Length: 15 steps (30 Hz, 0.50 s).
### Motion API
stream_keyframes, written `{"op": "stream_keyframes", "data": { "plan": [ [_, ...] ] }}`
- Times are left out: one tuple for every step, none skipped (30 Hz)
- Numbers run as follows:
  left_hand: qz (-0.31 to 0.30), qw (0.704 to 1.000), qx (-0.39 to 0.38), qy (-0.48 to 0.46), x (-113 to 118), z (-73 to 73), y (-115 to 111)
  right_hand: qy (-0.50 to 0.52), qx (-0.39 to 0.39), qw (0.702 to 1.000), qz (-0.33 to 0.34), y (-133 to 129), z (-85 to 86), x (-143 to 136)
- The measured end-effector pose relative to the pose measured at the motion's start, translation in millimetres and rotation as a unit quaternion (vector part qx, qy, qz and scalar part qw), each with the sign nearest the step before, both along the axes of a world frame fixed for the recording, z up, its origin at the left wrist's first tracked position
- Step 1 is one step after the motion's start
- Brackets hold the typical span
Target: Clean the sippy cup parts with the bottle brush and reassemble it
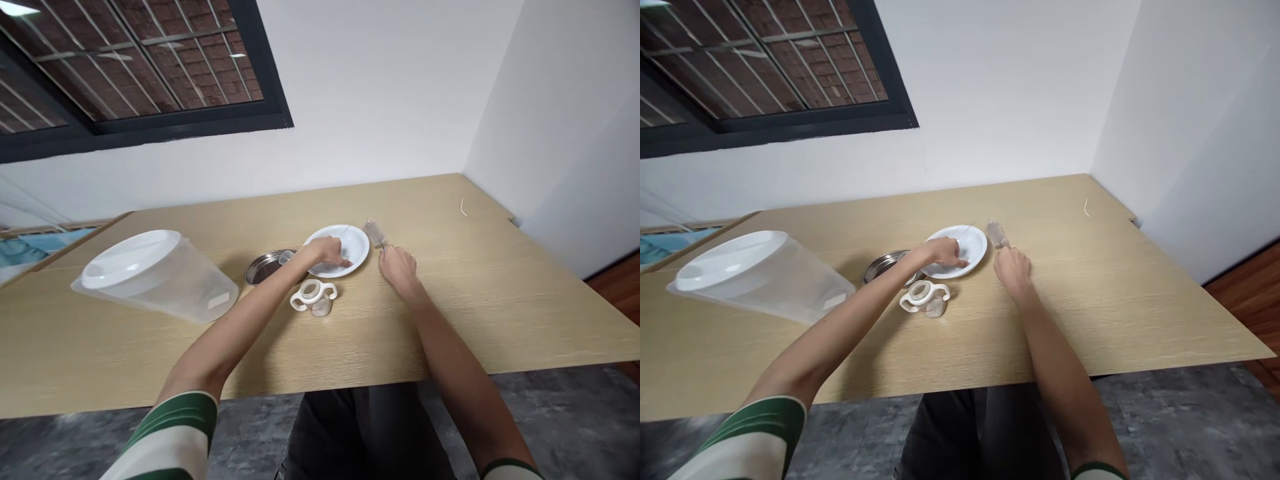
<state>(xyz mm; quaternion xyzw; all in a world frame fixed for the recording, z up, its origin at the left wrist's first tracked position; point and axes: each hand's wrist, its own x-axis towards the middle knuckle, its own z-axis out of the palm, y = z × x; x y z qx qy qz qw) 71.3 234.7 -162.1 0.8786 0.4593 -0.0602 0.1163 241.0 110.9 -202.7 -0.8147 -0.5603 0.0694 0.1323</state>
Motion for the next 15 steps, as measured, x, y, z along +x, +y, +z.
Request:
{"op": "stream_keyframes", "data": {
  "plan": [
    [0.000,1.000,-0.009,0.000,2,-0.7,1,0.003,0.003,1.000,-0.001,0,0.0,1],
    [-0.002,1.000,-0.016,-0.001,3,-0.1,1,0.006,0.007,1.000,-0.002,0,-0.1,1],
    [-0.006,1.000,-0.021,-0.003,3,1.9,3,0.009,0.011,1.000,-0.004,1,-0.2,1],
    [-0.012,1.000,-0.022,-0.008,2,5.2,4,0.013,0.016,1.000,-0.007,1,-0.3,1],
    [-0.017,0.999,-0.019,-0.021,-1,9.6,5,0.016,0.022,1.000,-0.011,2,-0.5,1],
    [-0.020,0.999,-0.015,-0.043,-5,14.7,6,0.019,0.028,0.999,-0.015,2,-0.5,1],
    [-0.021,0.997,-0.011,-0.074,-10,19.8,6,0.022,0.035,0.999,-0.020,2,-0.5,1],
    [-0.018,0.993,-0.009,-0.114,-16,24.4,6,0.025,0.043,0.998,-0.026,3,-0.3,0],
    [-0.010,0.987,-0.009,-0.158,-23,28.0,5,0.028,0.050,0.998,-0.032,3,0.1,0],
    [0.003,0.978,-0.014,-0.206,-31,30.2,3,0.031,0.059,0.997,-0.039,3,0.8,-1],
    [0.020,0.966,-0.022,-0.256,-39,30.7,1,0.035,0.070,0.996,-0.045,4,1.7,-1],
    [0.037,0.950,-0.030,-0.308,-48,29.3,-2,0.039,0.082,0.994,-0.052,4,2.9,-1],
    [0.053,0.929,-0.036,-0.364,-57,26.3,-6,0.043,0.096,0.993,-0.057,4,4.1,-2],
    [0.066,0.907,-0.039,-0.414,-66,21.8,-9,0.048,0.111,0.991,-0.058,4,5.4,-3],
    [0.073,0.884,-0.041,-0.460,-74,15.9,-13,0.052,0.125,0.989,-0.055,3,6.5,-4]
  ]
}}
